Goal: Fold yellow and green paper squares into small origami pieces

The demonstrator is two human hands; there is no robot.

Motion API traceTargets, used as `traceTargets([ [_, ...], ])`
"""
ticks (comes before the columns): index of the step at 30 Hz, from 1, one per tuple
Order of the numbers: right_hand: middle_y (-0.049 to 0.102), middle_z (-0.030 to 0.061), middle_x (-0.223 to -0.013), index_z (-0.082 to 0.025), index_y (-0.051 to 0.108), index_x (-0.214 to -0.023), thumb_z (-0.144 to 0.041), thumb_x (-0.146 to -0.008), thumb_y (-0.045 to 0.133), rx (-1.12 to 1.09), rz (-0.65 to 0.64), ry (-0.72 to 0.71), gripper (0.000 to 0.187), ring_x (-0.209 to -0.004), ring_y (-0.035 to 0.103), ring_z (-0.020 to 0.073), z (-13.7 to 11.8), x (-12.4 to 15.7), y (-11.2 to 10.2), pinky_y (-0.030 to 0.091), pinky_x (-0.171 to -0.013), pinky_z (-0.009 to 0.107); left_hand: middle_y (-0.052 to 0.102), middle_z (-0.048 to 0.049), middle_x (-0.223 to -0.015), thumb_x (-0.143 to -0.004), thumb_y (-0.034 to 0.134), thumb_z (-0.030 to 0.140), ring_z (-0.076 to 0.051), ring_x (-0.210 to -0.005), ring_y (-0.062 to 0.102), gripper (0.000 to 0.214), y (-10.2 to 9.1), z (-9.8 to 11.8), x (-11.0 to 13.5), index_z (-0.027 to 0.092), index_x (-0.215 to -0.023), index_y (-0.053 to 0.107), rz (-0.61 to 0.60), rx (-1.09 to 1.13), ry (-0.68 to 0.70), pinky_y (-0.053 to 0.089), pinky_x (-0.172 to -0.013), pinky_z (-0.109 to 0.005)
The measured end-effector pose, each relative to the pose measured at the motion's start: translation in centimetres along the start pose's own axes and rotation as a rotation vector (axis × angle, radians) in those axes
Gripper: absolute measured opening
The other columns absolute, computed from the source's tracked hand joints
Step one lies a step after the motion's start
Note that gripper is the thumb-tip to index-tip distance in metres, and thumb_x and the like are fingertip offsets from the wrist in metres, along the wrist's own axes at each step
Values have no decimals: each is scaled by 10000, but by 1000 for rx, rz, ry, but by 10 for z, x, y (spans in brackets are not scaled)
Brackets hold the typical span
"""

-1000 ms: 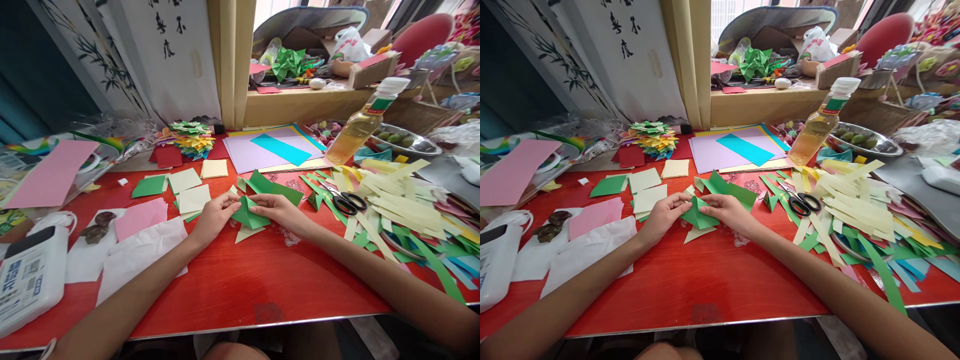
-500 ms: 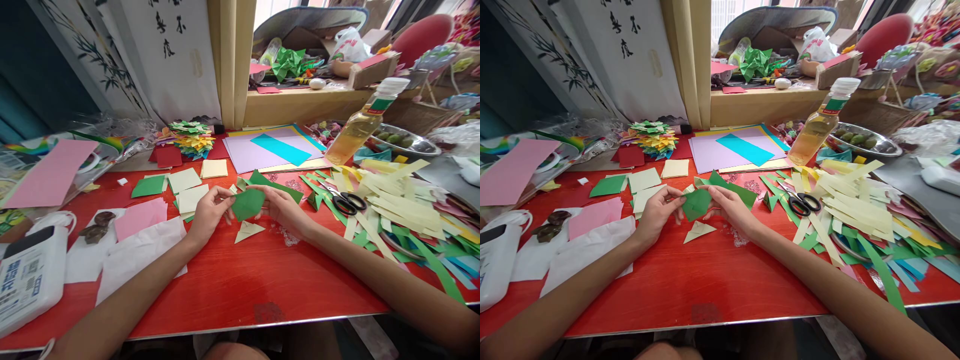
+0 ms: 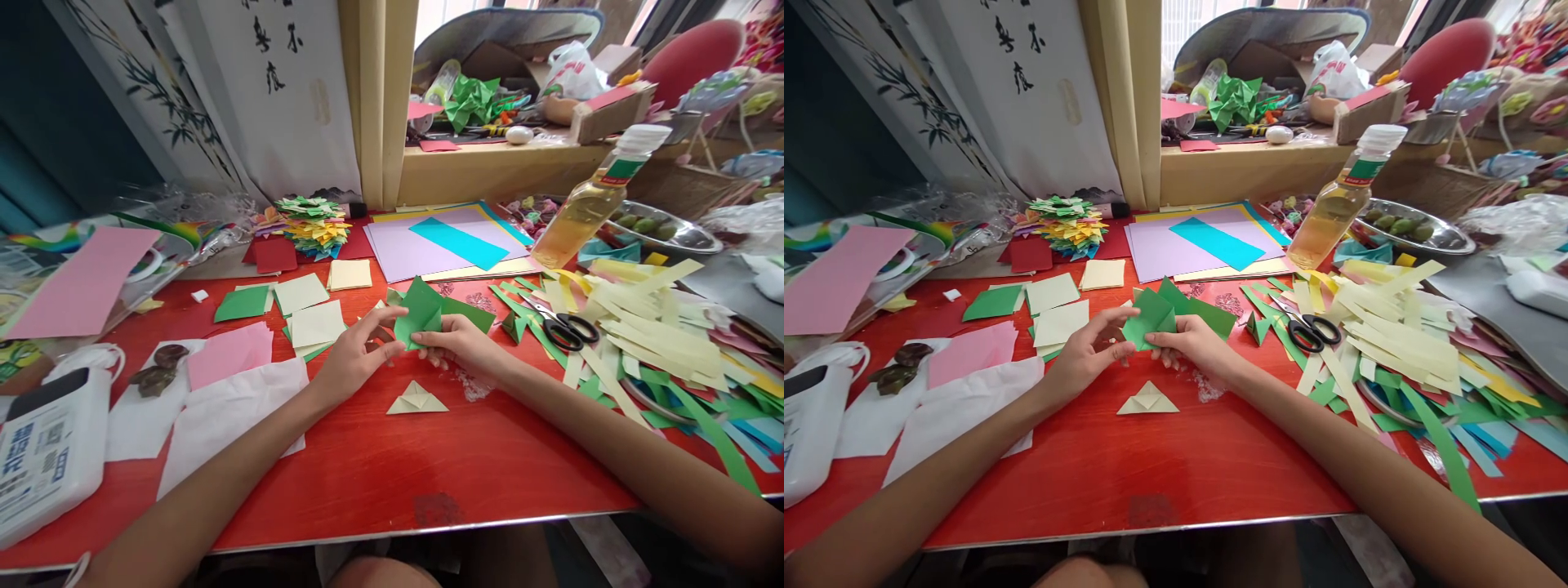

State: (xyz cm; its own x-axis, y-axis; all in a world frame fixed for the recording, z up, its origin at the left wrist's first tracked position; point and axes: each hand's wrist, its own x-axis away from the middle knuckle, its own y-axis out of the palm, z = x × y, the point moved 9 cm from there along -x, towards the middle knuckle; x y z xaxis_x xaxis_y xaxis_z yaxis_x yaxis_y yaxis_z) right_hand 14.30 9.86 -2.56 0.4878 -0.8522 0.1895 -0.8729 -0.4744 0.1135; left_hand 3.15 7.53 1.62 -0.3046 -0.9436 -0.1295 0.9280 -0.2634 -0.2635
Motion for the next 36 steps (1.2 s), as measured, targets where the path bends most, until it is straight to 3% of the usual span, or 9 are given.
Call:
traceTargets([
  [6, 541, -29, -540, -130, 584, -755, -284, -703, 673, -113, -53, -33, 185, -436, 445, 47, -2, 0, 4, 315, -403, 167, 611, -13, -891, -788, 571, 280, -141, -825, 570, 320, -5, 2, -5, 246, -1105, 546, -54, -19, 93, 473, -761, -261],
  [11, 601, 3, -636, -115, 599, -758, -251, -713, 674, -101, -105, -54, 162, -554, 530, 63, -2, -1, 8, 419, -545, 180, 563, -9, -846, -803, 551, 278, -114, -737, 543, 110, -13, 0, -6, 204, -853, 615, 14, -113, 158, 454, -658, -227],
  [15, 646, 45, -742, -110, 615, -855, -269, -775, 617, -153, -192, -49, 178, -676, 603, 91, -4, 0, 16, 472, -662, 196, 510, 1, -777, -799, 544, 341, -94, -649, 516, 177, -16, -3, -8, 181, -750, 603, 35, -178, 112, 437, -599, -214],
  [19, 652, 54, -733, -110, 614, -904, -339, -831, 540, -178, -191, -48, 252, -713, 637, 114, -4, 0, 18, 504, -735, 235, 524, 26, -686, -801, 535, 355, -74, -511, 505, 185, -12, -11, -7, 174, -793, 574, 25, -100, 12, 427, -554, -220],
  [23, 655, 51, -748, -114, 608, -880, -331, -810, 570, -119, -181, -38, 232, -662, 653, 125, 1, 1, 21, 536, -693, 255, 538, 32, -645, -793, 544, 355, -84, -507, 526, 182, -5, -16, -5, 176, -814, 569, 17, -20, -53, 434, -542, -214],
  [32, 668, 52, -770, -112, 595, -853, -317, -741, 643, -104, -166, -57, 238, -711, 669, 152, -5, 3, 25, 547, -708, 259, 518, 43, -595, -797, 538, 333, -90, -509, 530, 154, -7, -13, -1, 182, -811, 568, 90, -56, -70, 430, -557, -213],
  [36, 675, 60, -763, -105, 605, -858, -304, -731, 649, -84, -132, -32, 240, -711, 671, 153, -2, 3, 24, 549, -702, 250, 537, 31, -673, -798, 534, 336, -87, -527, 534, 155, -6, -13, 0, 187, -823, 569, 85, -58, -61, 437, -560, -214],
])
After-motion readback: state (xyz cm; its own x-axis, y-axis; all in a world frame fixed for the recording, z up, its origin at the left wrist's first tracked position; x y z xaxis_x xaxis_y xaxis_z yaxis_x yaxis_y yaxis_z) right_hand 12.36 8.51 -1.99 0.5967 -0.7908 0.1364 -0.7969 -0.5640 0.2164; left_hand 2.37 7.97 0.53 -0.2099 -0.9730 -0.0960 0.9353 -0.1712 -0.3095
